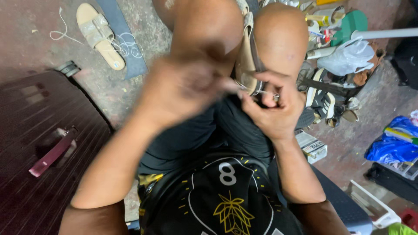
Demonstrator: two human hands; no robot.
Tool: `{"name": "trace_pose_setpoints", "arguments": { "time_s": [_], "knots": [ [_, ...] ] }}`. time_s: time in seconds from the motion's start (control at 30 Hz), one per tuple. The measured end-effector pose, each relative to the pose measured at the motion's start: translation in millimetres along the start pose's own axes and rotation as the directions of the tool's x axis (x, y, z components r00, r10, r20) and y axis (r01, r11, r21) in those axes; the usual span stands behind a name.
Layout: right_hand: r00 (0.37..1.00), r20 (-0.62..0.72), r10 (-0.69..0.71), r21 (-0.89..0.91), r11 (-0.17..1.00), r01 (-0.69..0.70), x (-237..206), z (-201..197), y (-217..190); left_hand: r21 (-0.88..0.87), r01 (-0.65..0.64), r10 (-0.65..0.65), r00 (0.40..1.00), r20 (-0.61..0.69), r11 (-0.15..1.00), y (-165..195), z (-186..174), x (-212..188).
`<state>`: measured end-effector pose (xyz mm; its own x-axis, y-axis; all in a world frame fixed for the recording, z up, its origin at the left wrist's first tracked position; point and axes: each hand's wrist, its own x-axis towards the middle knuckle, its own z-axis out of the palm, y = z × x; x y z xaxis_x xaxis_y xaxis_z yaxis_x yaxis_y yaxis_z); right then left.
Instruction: The person sews a beige slide sandal using a curved awl and white thread. They repeatedly pierce the sole and strap, pull the thread through, and tighten the stitches while holding the sandal between their legs.
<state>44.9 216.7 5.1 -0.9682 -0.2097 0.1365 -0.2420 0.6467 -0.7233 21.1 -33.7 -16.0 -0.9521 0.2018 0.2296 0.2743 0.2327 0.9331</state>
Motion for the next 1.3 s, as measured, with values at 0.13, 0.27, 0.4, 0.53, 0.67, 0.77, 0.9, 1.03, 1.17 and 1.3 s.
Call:
{"name": "trace_pose_setpoints", "arguments": {
  "time_s": [0.13, 0.27, 0.4, 0.53, 0.67, 0.77, 0.9, 1.03, 1.17, 1.3],
  "knots": [
    [0.992, -0.010, 0.122, 0.101, 0.988, -0.120, -1, -1, 0, -0.204, 0.378, -0.419, 0.882, -0.218, 0.903, -41, -43, -25],
    [0.989, 0.003, 0.151, 0.132, 0.980, -0.150, 0, -3, -2, -0.130, 0.301, -0.325, 0.909, -0.261, 0.945, -53, -42, -32],
    [0.992, 0.059, 0.109, 0.050, 0.992, -0.112, 4, -6, -11, 0.274, 0.130, -0.044, 0.953, -0.299, 0.953, -9, -12, -26],
    [0.971, 0.204, 0.127, 0.015, 0.991, -0.133, 12, -19, -30, 0.300, -0.056, 0.089, 0.991, -0.098, 0.952, 22, 26, -13],
    [0.814, 0.438, 0.382, -0.432, 0.883, -0.182, 31, -61, -46, 0.244, -0.132, 0.155, 0.985, -0.078, 0.961, 20, 32, -14],
    [0.780, 0.512, 0.360, -0.562, 0.827, -0.013, 46, -88, -48, 0.234, -0.095, 0.120, 0.988, -0.097, 0.968, 19, 32, -13],
    [0.904, 0.388, -0.181, -0.299, 0.903, 0.310, 69, -79, -32, 0.237, -0.088, 0.117, 0.987, -0.109, 0.968, 24, 32, -7],
    [0.838, 0.402, -0.370, -0.194, 0.859, 0.473, 96, -60, -18, 0.239, -0.090, 0.115, 0.989, -0.090, 0.967, 28, 34, -2],
    [0.744, 0.448, -0.496, -0.238, 0.735, 0.634, 111, -53, -19, 0.254, -0.067, 0.088, 0.993, -0.072, 0.965, 28, 34, -3],
    [0.681, 0.495, -0.540, -0.243, 0.666, 0.705, 116, -55, -13, 0.255, -0.076, 0.100, 0.991, -0.084, 0.964, 28, 34, -3]
  ]
}}
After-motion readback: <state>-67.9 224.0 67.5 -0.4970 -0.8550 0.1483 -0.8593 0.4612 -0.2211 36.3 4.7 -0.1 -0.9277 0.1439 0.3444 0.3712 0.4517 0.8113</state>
